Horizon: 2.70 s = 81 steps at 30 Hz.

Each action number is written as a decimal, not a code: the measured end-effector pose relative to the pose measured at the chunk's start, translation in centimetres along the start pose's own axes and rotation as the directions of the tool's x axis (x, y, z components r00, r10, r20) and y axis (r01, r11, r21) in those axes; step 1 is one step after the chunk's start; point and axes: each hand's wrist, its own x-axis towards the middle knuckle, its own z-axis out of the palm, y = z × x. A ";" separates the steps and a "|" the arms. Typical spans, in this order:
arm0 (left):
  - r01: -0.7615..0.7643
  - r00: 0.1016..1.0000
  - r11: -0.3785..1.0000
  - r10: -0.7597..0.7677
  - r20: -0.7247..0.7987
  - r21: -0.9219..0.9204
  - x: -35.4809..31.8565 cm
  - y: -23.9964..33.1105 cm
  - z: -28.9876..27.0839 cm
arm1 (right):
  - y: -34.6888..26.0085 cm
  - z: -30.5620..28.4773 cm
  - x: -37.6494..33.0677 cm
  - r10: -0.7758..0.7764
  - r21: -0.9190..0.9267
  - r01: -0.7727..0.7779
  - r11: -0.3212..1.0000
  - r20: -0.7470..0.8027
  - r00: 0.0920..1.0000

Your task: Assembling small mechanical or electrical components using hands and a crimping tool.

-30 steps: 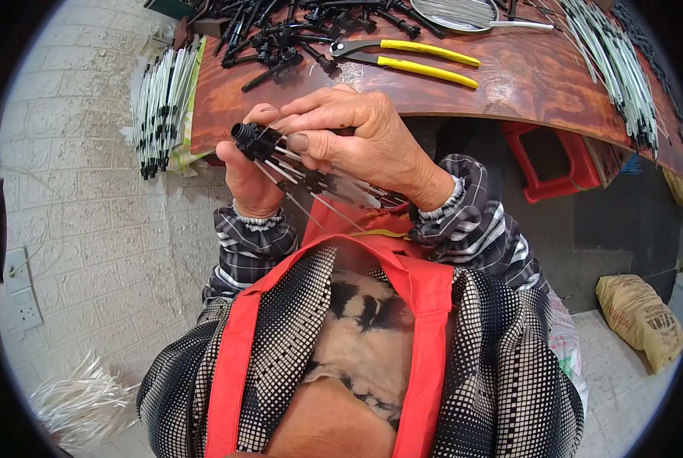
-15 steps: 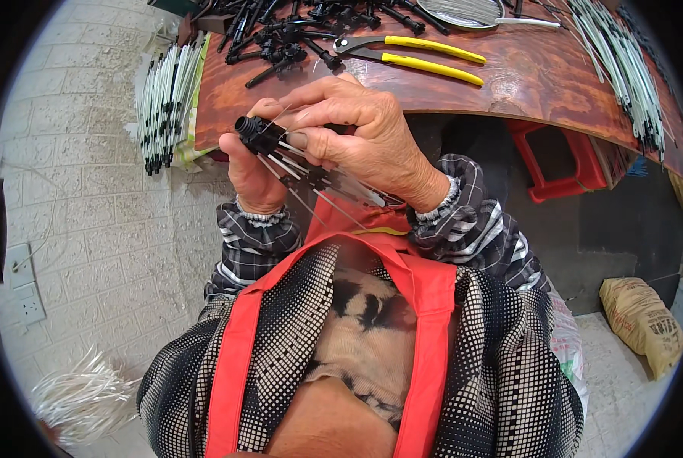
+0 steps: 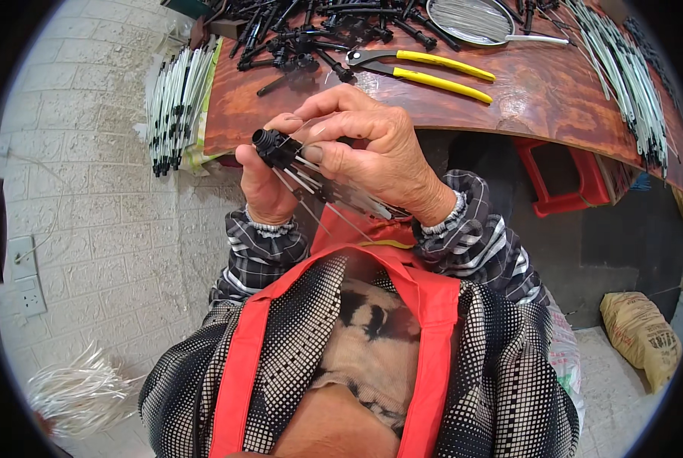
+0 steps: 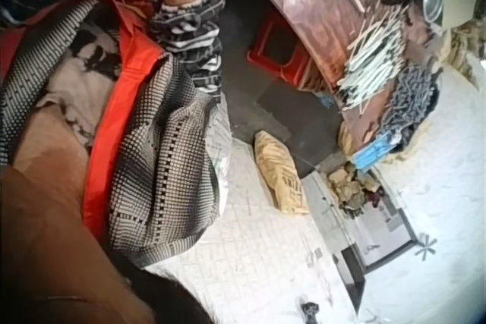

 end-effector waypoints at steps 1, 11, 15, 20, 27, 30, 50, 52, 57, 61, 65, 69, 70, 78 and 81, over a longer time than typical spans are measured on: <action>0.001 1.000 1.000 -0.001 -0.007 0.008 -0.1 0.0 0.0 | -0.1 0.1 0.0 0.018 0.028 -0.018 0.999 -0.002 1.000; 0.008 1.000 0.989 -0.004 0.031 -0.151 0.3 -0.5 -0.8 | 0.2 0.7 0.3 0.096 0.259 -0.090 0.962 -0.011 0.995; 0.005 1.000 0.966 -0.010 -0.017 -0.260 0.6 -0.7 -0.6 | 0.1 0.9 0.8 0.101 0.223 -0.090 0.971 -0.038 0.994; -0.018 0.996 0.946 -0.012 -0.089 -0.325 1.3 -0.6 -0.4 | 0.3 0.7 1.5 0.050 0.084 -0.045 0.995 -0.057 0.997; -0.023 0.999 0.940 0.008 -0.045 -0.342 1.4 -0.5 -0.5 | 0.6 0.8 1.3 0.032 0.057 -0.028 0.998 -0.056 0.998; -0.030 0.999 0.942 0.020 -0.033 -0.334 1.3 -0.5 -0.3 | 0.5 0.8 1.3 0.013 0.071 -0.009 0.997 -0.048 0.999; -0.089 0.990 0.986 0.103 0.092 -0.142 1.5 -0.8 -1.1 | -2.5 -2.6 1.8 0.303 -0.250 -0.268 0.931 0.114 0.946; -0.082 0.995 0.985 0.090 0.042 -0.153 1.3 -0.8 -1.1 | -2.3 -1.2 1.9 0.247 -0.082 -0.242 0.967 0.067 0.967; -0.041 0.991 0.996 0.030 -0.127 -0.079 0.8 -0.3 -0.2 | -1.8 -0.2 2.1 0.234 0.081 -0.240 0.967 0.075 0.969; -0.028 0.996 0.991 0.017 -0.084 -0.128 0.5 -0.4 -0.5 | -1.7 0.0 2.2 0.252 0.145 -0.263 0.954 0.090 0.964; -0.028 0.998 0.983 0.038 0.052 -0.181 0.8 -0.8 -1.0 | -1.7 -0.4 2.4 0.281 0.182 -0.307 0.934 0.154 0.947; 0.003 0.999 0.998 0.000 0.046 -0.067 0.8 -0.9 -1.6 | -1.3 -0.5 2.7 0.210 0.067 -0.222 0.973 0.153 0.966; 0.006 0.999 0.998 -0.003 0.048 -0.067 0.8 -1.0 -1.6 | -1.2 -0.7 2.7 0.210 0.068 -0.222 0.973 0.150 0.966; -0.085 0.988 0.995 0.078 -0.131 -0.051 0.9 -0.7 -0.1 | -0.8 -1.0 2.8 0.114 -0.128 -0.089 0.988 0.206 0.972; -0.114 0.981 0.992 0.103 -0.165 -0.059 1.1 -0.7 0.2 | -0.5 -1.1 2.8 -0.021 -0.187 0.059 0.981 0.197 0.980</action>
